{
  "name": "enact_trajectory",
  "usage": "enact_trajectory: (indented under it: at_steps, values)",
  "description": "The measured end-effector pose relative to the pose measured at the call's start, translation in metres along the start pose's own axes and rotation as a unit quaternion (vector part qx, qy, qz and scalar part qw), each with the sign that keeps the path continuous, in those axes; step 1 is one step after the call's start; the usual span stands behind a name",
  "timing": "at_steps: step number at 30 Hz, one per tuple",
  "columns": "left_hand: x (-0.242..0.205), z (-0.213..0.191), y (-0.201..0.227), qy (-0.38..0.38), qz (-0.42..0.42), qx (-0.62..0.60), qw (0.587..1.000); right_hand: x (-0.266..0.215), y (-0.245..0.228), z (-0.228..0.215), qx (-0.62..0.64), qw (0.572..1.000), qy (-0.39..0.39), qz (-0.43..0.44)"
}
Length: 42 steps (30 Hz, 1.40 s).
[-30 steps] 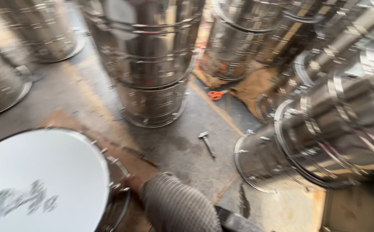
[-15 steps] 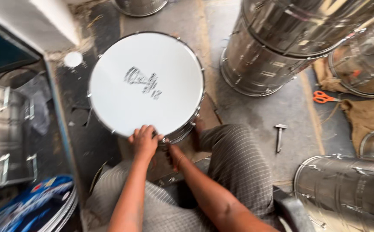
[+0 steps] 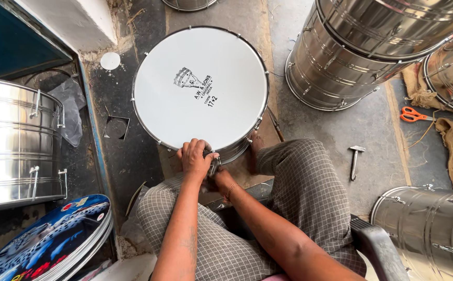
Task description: The person is assembling a drum by tightening the tension rods on the drumhead using a drum key. They systematically rotate the drum and tighten each rod to secure the head to the shell.
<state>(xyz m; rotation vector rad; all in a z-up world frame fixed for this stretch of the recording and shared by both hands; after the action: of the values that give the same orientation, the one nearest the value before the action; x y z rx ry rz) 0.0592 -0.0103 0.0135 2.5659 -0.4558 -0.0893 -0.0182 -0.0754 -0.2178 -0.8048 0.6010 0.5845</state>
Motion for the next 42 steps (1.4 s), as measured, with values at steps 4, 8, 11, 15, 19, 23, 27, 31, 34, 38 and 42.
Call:
enact_trajectory:
  at_steps: [4, 8, 11, 15, 19, 23, 27, 31, 34, 38, 42]
  values:
    - [-0.002, 0.000, 0.000, 0.002, 0.000, -0.006, 1.000, 0.032, 0.005, 0.008, 0.104, 0.981, 0.019, -0.164]
    - [0.000, 0.003, -0.001, -0.007, -0.003, -0.002, 1.000, 0.035, 0.012, 0.002, -0.001, 0.989, 0.042, -0.144]
    - [0.000, 0.005, -0.003, 0.001, 0.008, 0.003, 1.000, 0.023, -0.030, -0.042, -0.468, 0.881, -0.056, -0.050]
    - [-0.003, 0.007, -0.003, 0.016, 0.018, 0.006, 1.000, 0.028, -0.097, -0.073, -0.716, 0.693, 0.077, -0.029]
    - [0.004, 0.005, -0.001, 0.016, 0.008, 0.015, 1.000, 0.006, -0.102, -0.076, -0.756, 0.623, 0.165, -0.113]
    - [0.000, 0.006, -0.002, 0.012, 0.005, -0.006, 1.000, -0.016, -0.055, -0.072, -0.656, 0.751, 0.015, 0.075]
    - [0.001, 0.004, 0.000, 0.019, 0.003, 0.001, 1.000, -0.035, -0.015, -0.014, -0.153, 0.977, 0.012, 0.148]
    - [0.000, 0.004, 0.000, 0.035, 0.019, -0.005, 0.999, -0.006, -0.008, 0.019, -0.076, 0.994, 0.019, -0.070]
    - [-0.002, 0.008, -0.003, 0.031, 0.017, -0.008, 0.999, 0.026, 0.004, 0.022, 0.015, 0.984, 0.071, -0.165]
    - [-0.001, 0.009, -0.004, 0.016, 0.015, 0.014, 1.000, 0.035, 0.006, 0.001, -0.046, 0.987, 0.039, -0.152]
    - [-0.002, 0.012, -0.005, 0.009, -0.001, 0.016, 1.000, 0.032, -0.077, -0.071, -0.685, 0.726, -0.024, -0.058]
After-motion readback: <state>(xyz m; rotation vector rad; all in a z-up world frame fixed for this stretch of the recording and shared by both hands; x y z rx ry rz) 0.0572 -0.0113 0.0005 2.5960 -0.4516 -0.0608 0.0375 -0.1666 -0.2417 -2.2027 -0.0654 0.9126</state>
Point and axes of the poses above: each hand's wrist, its own x-axis towards the middle knuckle, its own z-axis out of the palm, y = z × x, the point moved 5 cm from there along x, towards the middle knuckle, and after that the axes turned 9 degrees about -y, right-handed, at the moved point
